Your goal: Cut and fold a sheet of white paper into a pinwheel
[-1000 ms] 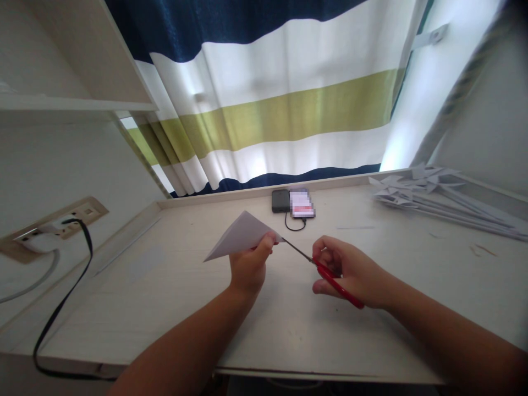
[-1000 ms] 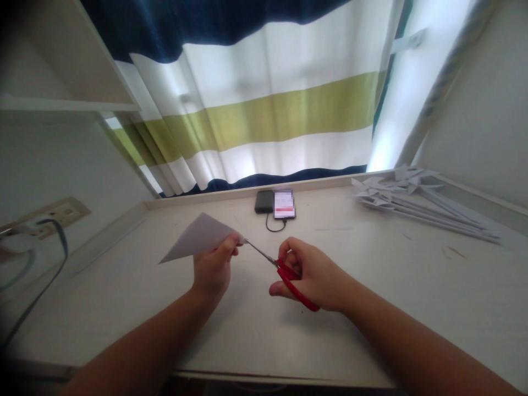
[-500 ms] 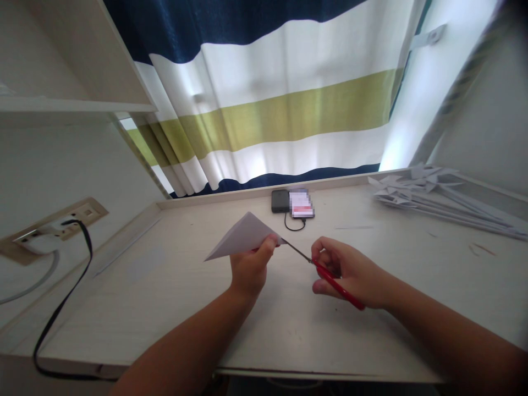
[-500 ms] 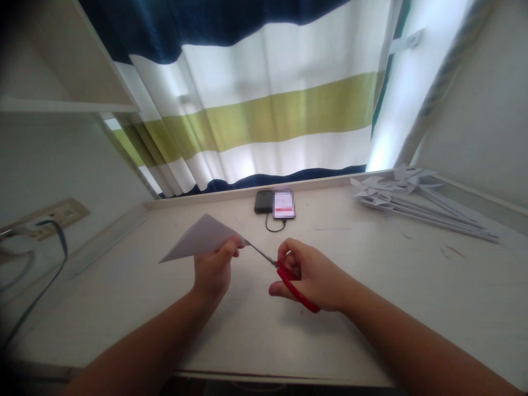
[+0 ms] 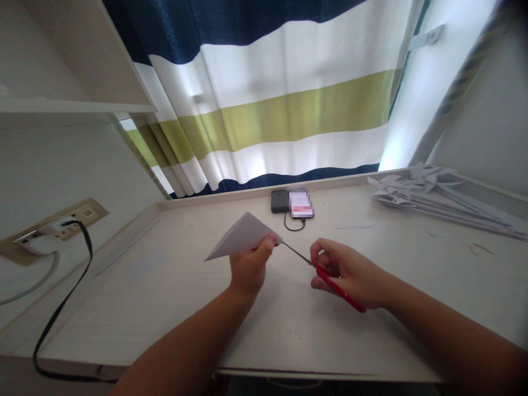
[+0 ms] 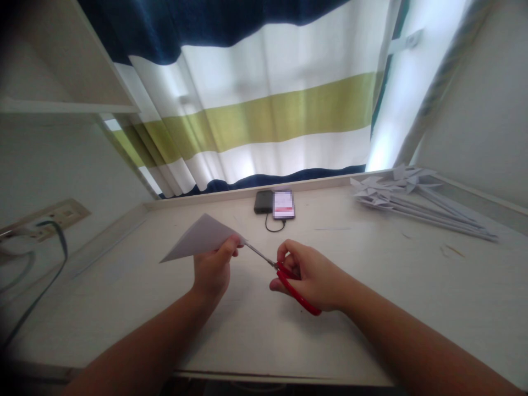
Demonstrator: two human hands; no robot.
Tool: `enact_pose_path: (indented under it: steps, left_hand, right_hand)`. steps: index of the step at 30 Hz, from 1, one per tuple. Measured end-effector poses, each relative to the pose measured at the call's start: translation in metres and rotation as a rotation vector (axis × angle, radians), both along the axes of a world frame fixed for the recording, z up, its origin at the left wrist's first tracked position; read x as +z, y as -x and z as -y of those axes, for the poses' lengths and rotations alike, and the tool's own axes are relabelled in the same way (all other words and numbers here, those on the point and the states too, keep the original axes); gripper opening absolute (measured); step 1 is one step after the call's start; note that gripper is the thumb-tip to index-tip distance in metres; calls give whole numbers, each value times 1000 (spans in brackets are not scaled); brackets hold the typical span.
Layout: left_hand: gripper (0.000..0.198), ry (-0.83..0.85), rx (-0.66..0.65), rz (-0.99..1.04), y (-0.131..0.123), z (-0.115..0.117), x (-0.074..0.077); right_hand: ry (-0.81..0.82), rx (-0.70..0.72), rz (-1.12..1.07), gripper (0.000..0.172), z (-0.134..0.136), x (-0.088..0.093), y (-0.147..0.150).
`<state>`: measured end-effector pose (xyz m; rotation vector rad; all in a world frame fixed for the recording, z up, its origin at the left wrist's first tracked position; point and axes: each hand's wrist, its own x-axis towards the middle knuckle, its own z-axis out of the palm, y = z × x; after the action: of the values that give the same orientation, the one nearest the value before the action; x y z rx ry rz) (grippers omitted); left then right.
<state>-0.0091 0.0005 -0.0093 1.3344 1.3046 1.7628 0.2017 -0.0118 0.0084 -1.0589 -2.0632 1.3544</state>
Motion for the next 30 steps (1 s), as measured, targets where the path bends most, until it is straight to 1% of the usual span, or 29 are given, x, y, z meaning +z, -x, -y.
enact_pose_path:
  steps: [4, 8, 16, 21, 24, 30]
  left_hand:
    - [15, -7, -8, -46, -1, 2, 1]
    - [15, -12, 7, -97, -1, 3, 2]
    - [15, 14, 1, -77, -5, 6, 8]
    - [17, 43, 14, -82, -7, 7, 12]
    - [18, 62, 13, -67, -7, 8, 11]
    - [17, 75, -26, -52, -4, 6, 4]
  right_hand:
    - [50, 28, -73, 29, -1, -4, 1]
    - [67, 14, -104, 28, -2, -9, 2]
    - [81, 24, -107, 30, -4, -12, 2]
    - [50, 22, -105, 31, -4, -15, 4]
    - [19, 12, -98, 32, -4, -15, 5]
    - [-15, -16, -92, 33, -4, -16, 9]
